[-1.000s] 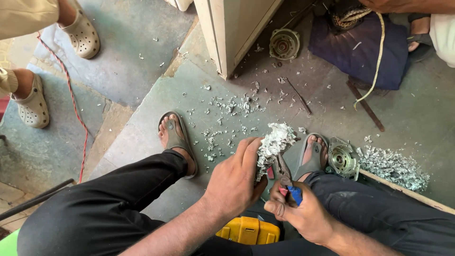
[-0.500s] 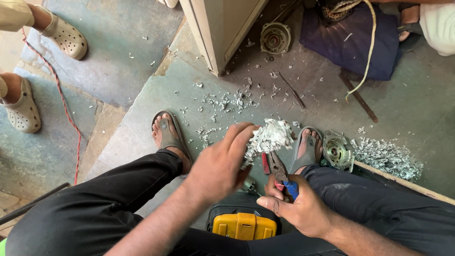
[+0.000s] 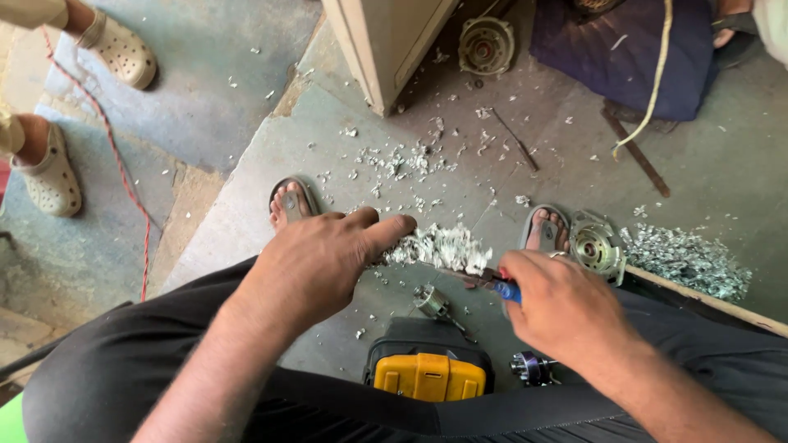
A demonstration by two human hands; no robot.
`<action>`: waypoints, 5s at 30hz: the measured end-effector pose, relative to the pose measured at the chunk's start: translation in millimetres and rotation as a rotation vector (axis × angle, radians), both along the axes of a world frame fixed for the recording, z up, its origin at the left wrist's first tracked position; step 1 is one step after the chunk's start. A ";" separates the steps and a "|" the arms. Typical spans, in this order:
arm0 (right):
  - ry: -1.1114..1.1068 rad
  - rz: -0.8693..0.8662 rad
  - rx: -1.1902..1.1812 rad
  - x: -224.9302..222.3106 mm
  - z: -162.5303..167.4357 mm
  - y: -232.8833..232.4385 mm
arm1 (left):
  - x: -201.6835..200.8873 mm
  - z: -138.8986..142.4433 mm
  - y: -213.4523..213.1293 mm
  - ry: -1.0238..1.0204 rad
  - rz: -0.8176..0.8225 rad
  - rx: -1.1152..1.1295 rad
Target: The person sits on the floor and uses pliers to peel crumpled silver wrapping material off a metal rod, rotating the rod and working section by section while scraps fall to the floor. Near the end they set the rod down and pick up a phone.
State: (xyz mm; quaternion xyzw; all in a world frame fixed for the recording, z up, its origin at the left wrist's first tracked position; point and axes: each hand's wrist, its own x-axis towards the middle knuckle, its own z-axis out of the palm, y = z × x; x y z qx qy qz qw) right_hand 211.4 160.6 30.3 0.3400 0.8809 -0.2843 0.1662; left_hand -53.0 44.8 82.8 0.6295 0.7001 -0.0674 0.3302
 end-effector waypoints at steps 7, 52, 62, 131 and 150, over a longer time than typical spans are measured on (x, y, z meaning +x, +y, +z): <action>0.025 0.051 0.168 -7.4 25.6 12.6 | -55.1 28.3 -24.4 0.213 0.373 -0.141; 0.218 -0.400 -1.712 7.6 3.0 -9.4 | 37.0 -23.9 -15.6 -0.810 0.525 0.312; 0.204 -0.354 -1.772 18.1 0.1 -6.5 | 37.6 -22.8 -15.2 -0.983 0.472 0.313; 0.351 0.184 0.242 -0.4 24.4 8.3 | -36.2 -8.7 -27.0 0.054 0.302 0.223; 0.338 -0.410 -1.455 17.2 -2.7 -19.8 | 38.3 -46.9 -16.6 -0.568 0.475 0.250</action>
